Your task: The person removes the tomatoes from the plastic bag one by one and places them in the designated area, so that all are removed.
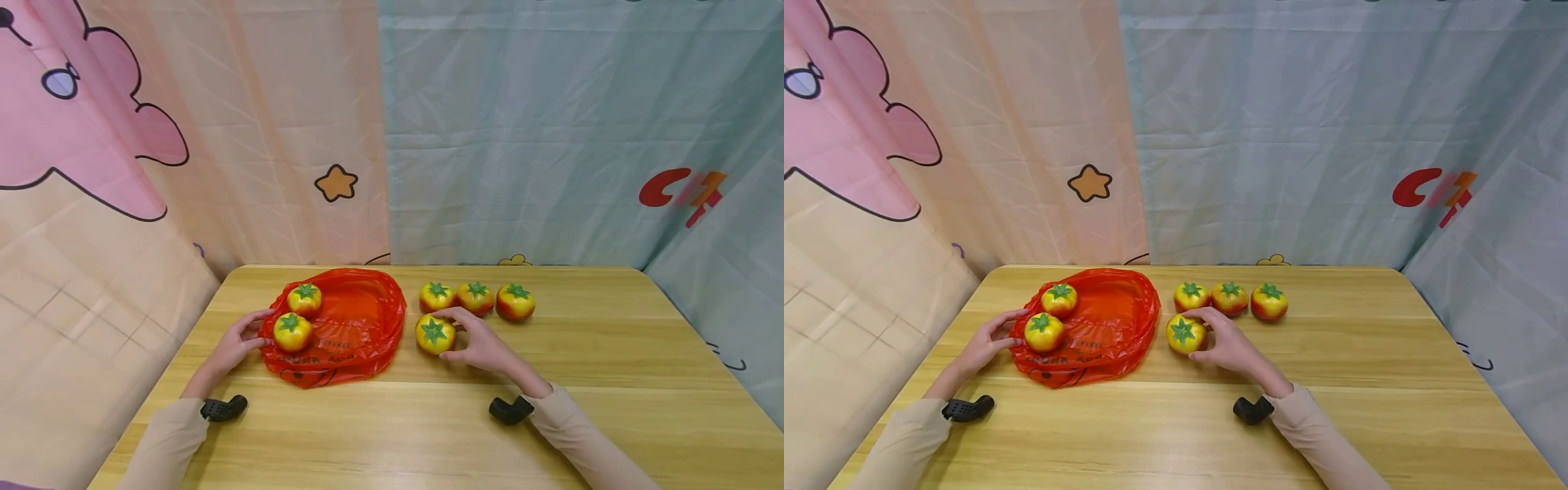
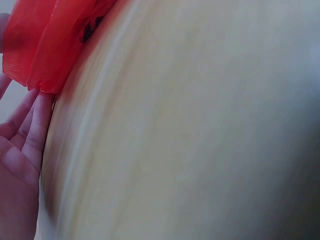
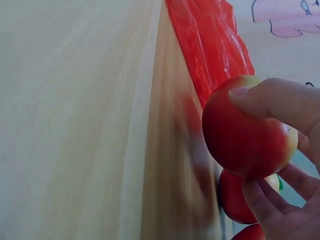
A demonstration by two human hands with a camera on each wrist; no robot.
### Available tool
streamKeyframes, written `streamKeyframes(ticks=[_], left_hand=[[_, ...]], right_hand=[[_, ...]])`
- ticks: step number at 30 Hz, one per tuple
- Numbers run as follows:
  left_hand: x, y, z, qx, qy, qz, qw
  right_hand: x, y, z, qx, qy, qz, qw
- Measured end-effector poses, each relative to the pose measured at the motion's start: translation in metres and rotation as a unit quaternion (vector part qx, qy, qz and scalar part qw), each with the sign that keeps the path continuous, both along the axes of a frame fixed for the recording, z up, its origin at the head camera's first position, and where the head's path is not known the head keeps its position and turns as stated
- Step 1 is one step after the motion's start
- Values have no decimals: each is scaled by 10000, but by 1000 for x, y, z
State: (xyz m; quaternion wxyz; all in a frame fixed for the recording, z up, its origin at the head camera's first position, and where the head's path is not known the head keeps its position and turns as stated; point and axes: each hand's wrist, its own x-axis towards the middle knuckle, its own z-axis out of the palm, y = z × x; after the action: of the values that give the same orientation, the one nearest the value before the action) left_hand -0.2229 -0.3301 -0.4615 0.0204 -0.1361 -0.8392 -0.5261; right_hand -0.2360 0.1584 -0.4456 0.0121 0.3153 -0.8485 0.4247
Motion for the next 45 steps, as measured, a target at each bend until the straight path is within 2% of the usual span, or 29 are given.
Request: streamKeyframes(ticks=[11,20,30,36,45], left_hand=[[-2,-1,-4,49,27,-40,10000],[-3,-1,-4,146,91,-52,9998],[-4,-1,-5,95,132,-67,9998],[-5,-2,-6,58,87,-47,9999],[-1,-1,-1,58,23,-20,10000]], right_hand=[[-3,5,-6,-81,-449,87,9989],[-5,8,-7,-318,-192,-133,9992],[-5,11,-4,-630,-273,-726,9950],[-5,14,-6,-668,-365,-719,9945],[-5,12,-8,-617,-372,-758,9945]])
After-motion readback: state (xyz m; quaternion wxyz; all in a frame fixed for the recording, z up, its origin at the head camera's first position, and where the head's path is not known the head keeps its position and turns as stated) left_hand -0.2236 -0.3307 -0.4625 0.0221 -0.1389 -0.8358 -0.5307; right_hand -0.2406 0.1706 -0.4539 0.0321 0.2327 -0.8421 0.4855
